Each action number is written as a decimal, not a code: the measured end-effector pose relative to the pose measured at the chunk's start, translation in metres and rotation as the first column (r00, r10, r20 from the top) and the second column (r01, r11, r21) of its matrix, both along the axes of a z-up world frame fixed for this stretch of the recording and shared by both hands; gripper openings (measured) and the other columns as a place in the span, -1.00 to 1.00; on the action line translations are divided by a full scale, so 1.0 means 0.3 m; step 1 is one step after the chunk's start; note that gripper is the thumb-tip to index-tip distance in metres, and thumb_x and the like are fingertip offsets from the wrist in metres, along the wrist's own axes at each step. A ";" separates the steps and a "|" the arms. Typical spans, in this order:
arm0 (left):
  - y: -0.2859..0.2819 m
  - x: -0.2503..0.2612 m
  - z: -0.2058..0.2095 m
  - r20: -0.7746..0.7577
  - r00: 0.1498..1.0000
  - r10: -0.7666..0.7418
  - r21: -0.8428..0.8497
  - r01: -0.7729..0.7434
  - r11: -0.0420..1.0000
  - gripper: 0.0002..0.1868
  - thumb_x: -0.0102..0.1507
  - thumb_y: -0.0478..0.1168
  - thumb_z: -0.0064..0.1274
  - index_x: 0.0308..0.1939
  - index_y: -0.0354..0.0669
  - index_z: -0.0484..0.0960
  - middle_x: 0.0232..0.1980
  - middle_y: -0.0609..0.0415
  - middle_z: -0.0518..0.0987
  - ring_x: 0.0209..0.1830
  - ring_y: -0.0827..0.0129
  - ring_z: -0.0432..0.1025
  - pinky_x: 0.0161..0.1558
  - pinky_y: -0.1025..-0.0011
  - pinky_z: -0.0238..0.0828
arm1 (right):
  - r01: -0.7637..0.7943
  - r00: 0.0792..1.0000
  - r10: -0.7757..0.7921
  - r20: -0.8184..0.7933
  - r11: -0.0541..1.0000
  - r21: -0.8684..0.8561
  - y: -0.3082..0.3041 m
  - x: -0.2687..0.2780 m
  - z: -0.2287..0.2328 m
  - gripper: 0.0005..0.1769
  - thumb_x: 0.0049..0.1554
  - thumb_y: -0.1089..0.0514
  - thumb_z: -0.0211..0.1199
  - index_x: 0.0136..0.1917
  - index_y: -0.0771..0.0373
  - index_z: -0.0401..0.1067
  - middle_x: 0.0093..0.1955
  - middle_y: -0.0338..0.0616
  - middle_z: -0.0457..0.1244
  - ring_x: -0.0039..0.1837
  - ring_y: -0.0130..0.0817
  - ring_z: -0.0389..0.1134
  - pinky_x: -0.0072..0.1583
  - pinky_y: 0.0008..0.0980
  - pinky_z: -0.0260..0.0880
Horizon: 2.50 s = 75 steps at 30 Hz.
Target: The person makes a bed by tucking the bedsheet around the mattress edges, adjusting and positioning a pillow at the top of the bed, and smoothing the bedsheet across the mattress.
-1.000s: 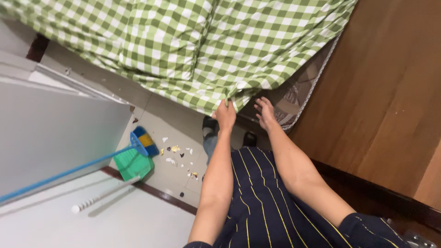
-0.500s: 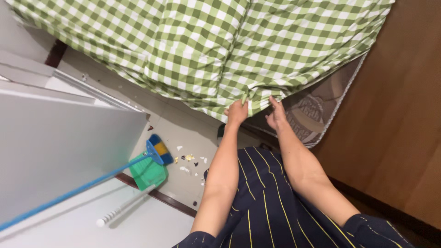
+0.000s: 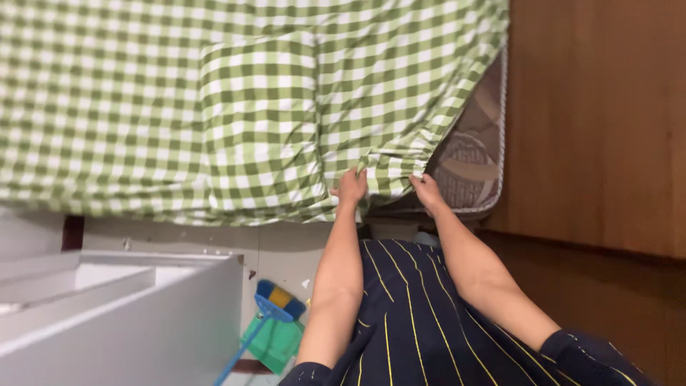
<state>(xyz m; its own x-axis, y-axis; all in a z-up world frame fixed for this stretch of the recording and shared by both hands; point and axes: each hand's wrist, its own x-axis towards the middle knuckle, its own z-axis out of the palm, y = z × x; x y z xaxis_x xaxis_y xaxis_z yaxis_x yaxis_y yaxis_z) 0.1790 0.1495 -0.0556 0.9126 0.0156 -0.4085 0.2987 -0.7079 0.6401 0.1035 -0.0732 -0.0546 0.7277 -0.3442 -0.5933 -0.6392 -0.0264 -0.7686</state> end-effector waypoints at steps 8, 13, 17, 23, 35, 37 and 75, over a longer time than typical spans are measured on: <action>-0.124 -0.113 0.017 0.189 0.977 -0.102 0.005 0.103 0.995 -0.35 0.13 0.03 0.14 0.30 0.03 0.47 0.30 -0.08 0.40 0.35 -0.06 0.23 0.25 -0.41 -0.17 | 0.264 0.963 -0.246 -0.106 0.938 0.223 -0.047 -0.219 -0.051 -0.27 0.20 -0.21 0.22 0.48 0.24 0.26 0.51 -0.05 0.19 0.52 -0.18 0.12 0.42 -0.12 0.11; -0.229 -0.196 0.092 0.176 0.966 -0.190 0.099 0.175 0.980 -0.56 0.17 0.05 0.12 0.10 0.05 0.61 0.27 -0.05 0.41 0.40 -0.02 0.20 0.34 -0.38 -0.18 | 0.394 0.917 -0.391 -0.079 0.854 0.340 -0.100 -0.311 -0.085 -0.44 0.13 -0.06 0.31 0.34 0.19 0.41 0.41 -0.18 0.26 0.49 -0.31 0.13 0.37 -0.13 0.06; -0.268 -0.252 0.126 -0.027 0.937 -0.347 0.095 0.348 0.933 -0.59 0.11 0.09 0.12 -0.02 0.09 0.67 0.24 0.14 0.55 0.43 0.14 0.22 0.37 -0.53 -0.34 | 0.429 0.833 -0.553 0.026 0.675 0.600 -0.134 -0.367 -0.083 -0.60 0.16 0.04 0.35 0.24 0.16 0.44 0.27 -0.21 0.30 0.34 -0.28 0.21 0.28 -0.19 0.08; -0.298 -0.283 0.130 0.040 0.942 -0.332 0.072 0.329 0.942 -0.53 0.12 0.11 0.12 0.06 0.07 0.67 0.27 0.07 0.57 0.49 0.14 0.22 0.35 -0.53 -0.33 | 0.293 0.864 -0.503 0.013 0.526 0.798 -0.171 -0.303 -0.001 -0.61 0.10 -0.04 0.27 0.18 0.06 0.42 0.15 -0.23 0.37 0.24 -0.27 0.32 0.28 -0.22 0.22; -0.523 -0.476 0.230 0.179 0.895 -0.409 0.153 0.385 0.910 -0.47 0.20 0.16 0.08 0.20 0.10 0.63 0.30 0.16 0.57 0.59 0.14 0.10 0.43 -0.49 -0.40 | 0.267 0.956 -0.287 -0.064 0.757 0.596 -0.483 -0.422 -0.080 -0.58 0.28 -0.04 0.35 0.31 0.19 0.45 0.18 -0.13 0.29 0.11 -0.21 0.13 0.13 -0.02 -0.09; -0.568 -0.523 0.235 0.227 0.886 -0.404 0.144 0.380 0.914 -0.39 0.17 0.17 0.11 0.25 0.06 0.56 0.33 0.13 0.53 0.57 0.12 0.10 0.39 -0.50 -0.38 | 0.154 0.945 -0.320 0.062 0.606 0.781 -0.512 -0.445 -0.092 -0.60 0.13 0.05 0.35 0.22 0.17 0.47 0.25 -0.20 0.36 0.31 -0.31 0.32 0.38 -0.25 0.23; -0.686 -0.756 0.124 -0.031 0.779 -0.626 -0.051 0.624 0.780 0.00 0.02 0.10 0.33 0.36 -0.07 0.07 0.27 -0.11 0.55 0.36 0.02 0.40 0.37 -0.43 -0.32 | 0.410 0.912 -0.357 -0.202 0.779 0.474 -0.561 -0.672 -0.039 -0.59 0.06 0.10 0.41 0.15 0.30 0.49 0.18 -0.06 0.38 0.20 -0.27 0.38 0.21 -0.23 0.30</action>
